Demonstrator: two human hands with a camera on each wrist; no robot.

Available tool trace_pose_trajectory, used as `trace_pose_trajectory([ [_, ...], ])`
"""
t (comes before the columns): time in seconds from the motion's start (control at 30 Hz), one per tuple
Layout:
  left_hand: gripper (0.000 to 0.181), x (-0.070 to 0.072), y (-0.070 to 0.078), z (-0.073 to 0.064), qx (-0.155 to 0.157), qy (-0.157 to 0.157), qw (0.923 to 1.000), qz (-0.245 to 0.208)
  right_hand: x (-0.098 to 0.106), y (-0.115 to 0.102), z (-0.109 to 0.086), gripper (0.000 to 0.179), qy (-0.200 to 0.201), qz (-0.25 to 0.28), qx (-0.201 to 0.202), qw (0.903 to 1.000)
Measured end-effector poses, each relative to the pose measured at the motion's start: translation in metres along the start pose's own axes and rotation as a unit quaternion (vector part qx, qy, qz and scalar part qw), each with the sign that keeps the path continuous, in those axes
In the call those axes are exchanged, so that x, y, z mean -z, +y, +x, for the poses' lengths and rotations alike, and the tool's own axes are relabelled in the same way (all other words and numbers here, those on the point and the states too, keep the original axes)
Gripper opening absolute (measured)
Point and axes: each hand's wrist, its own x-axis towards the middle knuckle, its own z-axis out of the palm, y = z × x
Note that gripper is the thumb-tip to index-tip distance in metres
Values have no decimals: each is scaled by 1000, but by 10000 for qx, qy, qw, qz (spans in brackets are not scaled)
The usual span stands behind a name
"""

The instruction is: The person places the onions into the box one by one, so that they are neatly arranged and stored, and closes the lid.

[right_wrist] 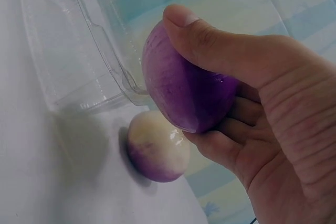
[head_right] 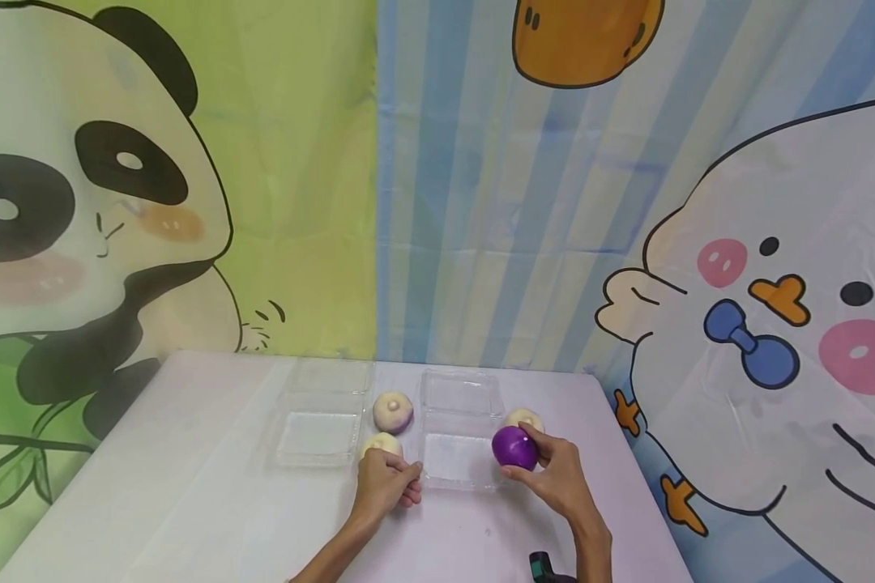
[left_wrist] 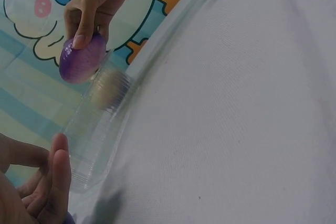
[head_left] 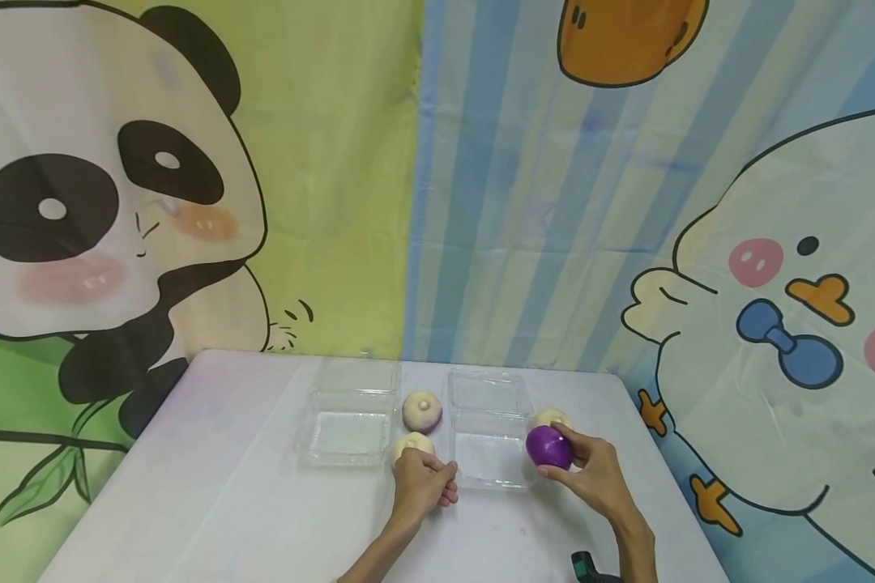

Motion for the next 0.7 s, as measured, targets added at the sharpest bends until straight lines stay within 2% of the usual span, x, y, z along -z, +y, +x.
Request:
trace_pose_trajectory([
  [0.7, 16, 0, 1, -1, 107, 37, 9999, -93, -10, -8, 12, 79, -146, -150, 112, 9997],
])
